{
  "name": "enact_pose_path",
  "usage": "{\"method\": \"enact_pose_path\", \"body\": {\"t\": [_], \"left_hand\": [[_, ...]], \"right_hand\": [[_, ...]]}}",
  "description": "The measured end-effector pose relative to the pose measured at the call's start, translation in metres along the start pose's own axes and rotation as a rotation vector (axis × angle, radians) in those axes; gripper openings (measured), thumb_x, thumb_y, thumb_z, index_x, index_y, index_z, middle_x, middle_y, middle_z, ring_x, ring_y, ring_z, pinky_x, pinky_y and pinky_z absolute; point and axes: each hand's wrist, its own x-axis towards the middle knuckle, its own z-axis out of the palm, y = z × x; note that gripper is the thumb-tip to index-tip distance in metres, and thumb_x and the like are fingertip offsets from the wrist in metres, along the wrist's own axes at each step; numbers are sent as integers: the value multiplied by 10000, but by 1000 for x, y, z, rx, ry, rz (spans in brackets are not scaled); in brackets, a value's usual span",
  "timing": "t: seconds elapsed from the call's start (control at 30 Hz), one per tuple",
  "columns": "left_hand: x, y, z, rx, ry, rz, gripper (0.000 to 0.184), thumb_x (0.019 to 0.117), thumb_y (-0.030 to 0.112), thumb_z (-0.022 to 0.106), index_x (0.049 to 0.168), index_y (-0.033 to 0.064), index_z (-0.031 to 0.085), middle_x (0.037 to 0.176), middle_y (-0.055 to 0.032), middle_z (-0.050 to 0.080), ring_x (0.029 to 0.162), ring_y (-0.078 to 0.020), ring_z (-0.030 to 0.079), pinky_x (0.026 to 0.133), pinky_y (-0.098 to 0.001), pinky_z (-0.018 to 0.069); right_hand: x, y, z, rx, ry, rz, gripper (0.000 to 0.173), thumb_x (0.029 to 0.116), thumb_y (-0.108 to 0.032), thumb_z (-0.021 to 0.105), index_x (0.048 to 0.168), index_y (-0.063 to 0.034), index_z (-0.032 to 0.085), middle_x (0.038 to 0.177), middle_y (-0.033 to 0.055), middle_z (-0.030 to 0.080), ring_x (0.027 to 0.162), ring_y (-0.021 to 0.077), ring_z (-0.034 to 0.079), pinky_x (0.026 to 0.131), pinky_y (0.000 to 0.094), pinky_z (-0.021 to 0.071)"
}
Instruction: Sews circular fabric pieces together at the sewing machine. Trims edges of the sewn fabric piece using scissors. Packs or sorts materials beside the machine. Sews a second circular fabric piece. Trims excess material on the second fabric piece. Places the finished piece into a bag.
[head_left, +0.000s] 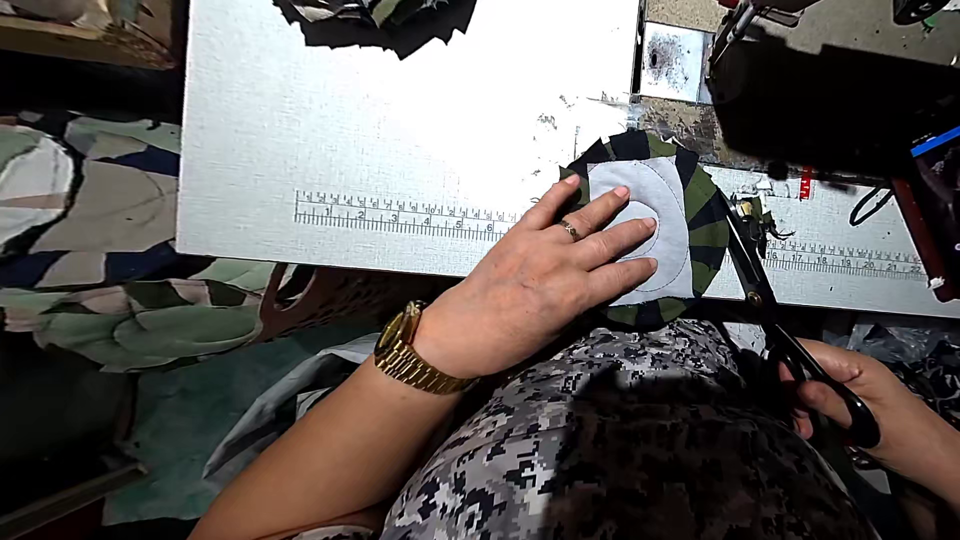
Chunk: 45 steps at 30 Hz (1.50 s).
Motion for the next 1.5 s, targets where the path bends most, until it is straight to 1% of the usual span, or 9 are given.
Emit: {"method": "enact_pose_path", "body": {"t": [0.13,0.27,0.37,0.8,0.93,1.1,1.37,1.43,1.5], "left_hand": [[2,10,-2,53,-14,23,365,1011,172,528,1348,158,670,1532,-126,531,1479,-391,401,1189,-704,226],[5,23,10,120,-21,41,394,1028,96,467,1387,127,628,1529,-138,533,1460,-364,441,1175,-596,341],[5,23,15,90,-4,23,393,1024,61,465,1374,111,638,1513,-142,549,1442,-364,468,1150,-572,398],[-3,19,20,-81,35,120,351,1025,69,506,1312,153,690,1481,-91,590,1442,-334,477,1160,-571,408],[-4,18,21,-96,48,117,351,1032,69,497,1316,150,688,1483,-91,588,1446,-323,474,1168,-562,399],[-2,10,19,-116,55,115,337,1017,76,513,1290,134,702,1466,-99,601,1428,-329,494,1162,-560,406],[0,8,14,-3,37,87,328,1009,113,533,1293,125,696,1476,-128,587,1432,-368,480,1170,-591,376],[2,15,18,69,28,57,349,1019,113,514,1333,131,665,1510,-132,553,1453,-373,448,1176,-598,347],[3,21,21,95,39,10,379,1017,89,508,1364,139,651,1515,-150,544,1452,-383,446,1176,-592,350]], "right_hand": [[-1,1,0,5,13,18,360,924,-589,651,893,-231,656,735,-135,612,581,-32,598,517,143,533],[-4,11,-14,-39,-206,28,593,866,-756,580,1057,-196,620,854,-125,631,766,-36,618,660,141,518],[-7,10,-20,-59,-277,42,671,837,-799,569,1087,-178,609,864,-116,624,773,-47,599,652,121,489],[8,9,-21,37,-294,20,597,866,-748,592,1076,-190,619,863,-95,638,806,23,652,718,198,561],[3,8,-18,50,-202,15,464,889,-683,623,1002,-234,645,869,-129,629,762,-22,639,651,161,560],[0,6,-8,19,-63,-12,395,912,-619,646,932,-225,650,775,-137,618,637,-45,601,553,128,522],[-2,3,1,10,18,-8,332,935,-550,662,879,-223,654,722,-132,605,572,-33,589,514,138,528],[-1,4,-3,14,-20,0,365,916,-591,659,911,-226,657,742,-131,616,602,-32,606,536,144,539],[-3,8,-11,-23,-126,13,452,904,-665,619,991,-222,648,856,-128,629,720,-34,629,625,153,560]]}}
